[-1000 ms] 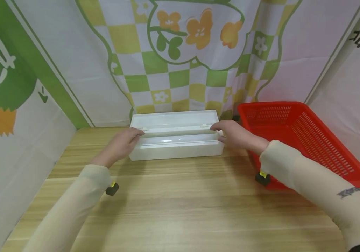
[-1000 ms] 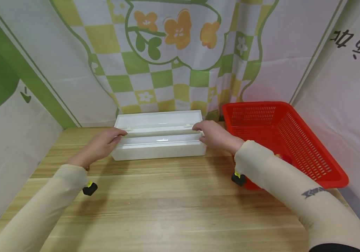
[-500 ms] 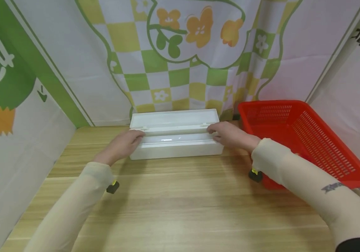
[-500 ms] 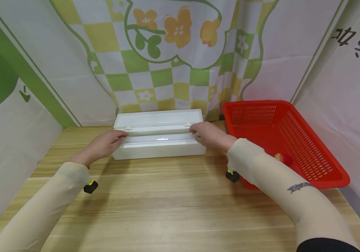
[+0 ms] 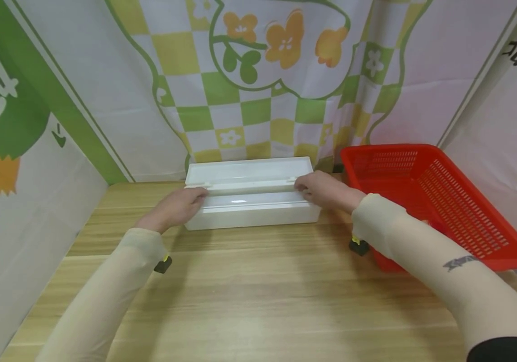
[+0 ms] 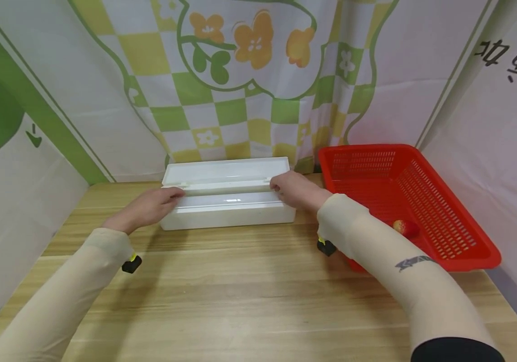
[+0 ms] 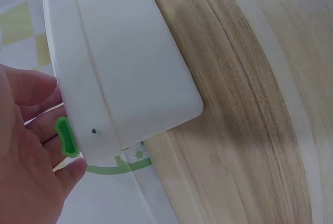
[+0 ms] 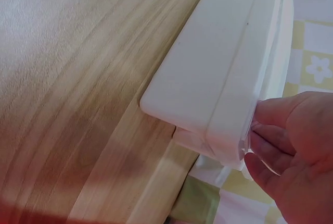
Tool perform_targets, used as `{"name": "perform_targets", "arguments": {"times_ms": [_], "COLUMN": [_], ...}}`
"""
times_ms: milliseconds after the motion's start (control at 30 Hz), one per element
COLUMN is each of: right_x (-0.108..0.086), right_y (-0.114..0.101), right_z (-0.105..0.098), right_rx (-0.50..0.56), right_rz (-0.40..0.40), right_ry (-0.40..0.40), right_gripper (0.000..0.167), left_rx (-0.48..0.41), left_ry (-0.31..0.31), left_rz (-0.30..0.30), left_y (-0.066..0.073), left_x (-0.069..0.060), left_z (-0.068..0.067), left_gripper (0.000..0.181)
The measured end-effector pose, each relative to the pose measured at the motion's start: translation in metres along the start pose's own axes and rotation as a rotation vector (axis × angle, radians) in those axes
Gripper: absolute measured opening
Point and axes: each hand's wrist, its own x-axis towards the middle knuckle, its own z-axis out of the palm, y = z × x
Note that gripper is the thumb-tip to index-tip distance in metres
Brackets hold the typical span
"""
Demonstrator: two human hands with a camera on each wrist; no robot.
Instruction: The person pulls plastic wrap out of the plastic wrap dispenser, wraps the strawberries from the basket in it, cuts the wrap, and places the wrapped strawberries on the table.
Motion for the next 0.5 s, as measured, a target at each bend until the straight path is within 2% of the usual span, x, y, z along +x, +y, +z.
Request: {"name": "perform_targets", "arguments": {"times_ms": [333,500], "right_x": [0.009,0.012], "right_y": [0.005,0.009], "right_z": [0.001,-0.001], "right_rx": [0.014,0.093], "right_rz": [0.038,0.096], "right_ry": [0.084,0.100], "right_gripper": [0.020,0.015], "left_rx": [0.019,0.024], "left_ry": [0.012,0.038], "left_rz": [-0.023,-0.018], "left_y": [-0.002,-0.002], "left_x": [0.005,0.007], "left_z": [0.002,0.003], "left_gripper": [0.034,0.030]}}
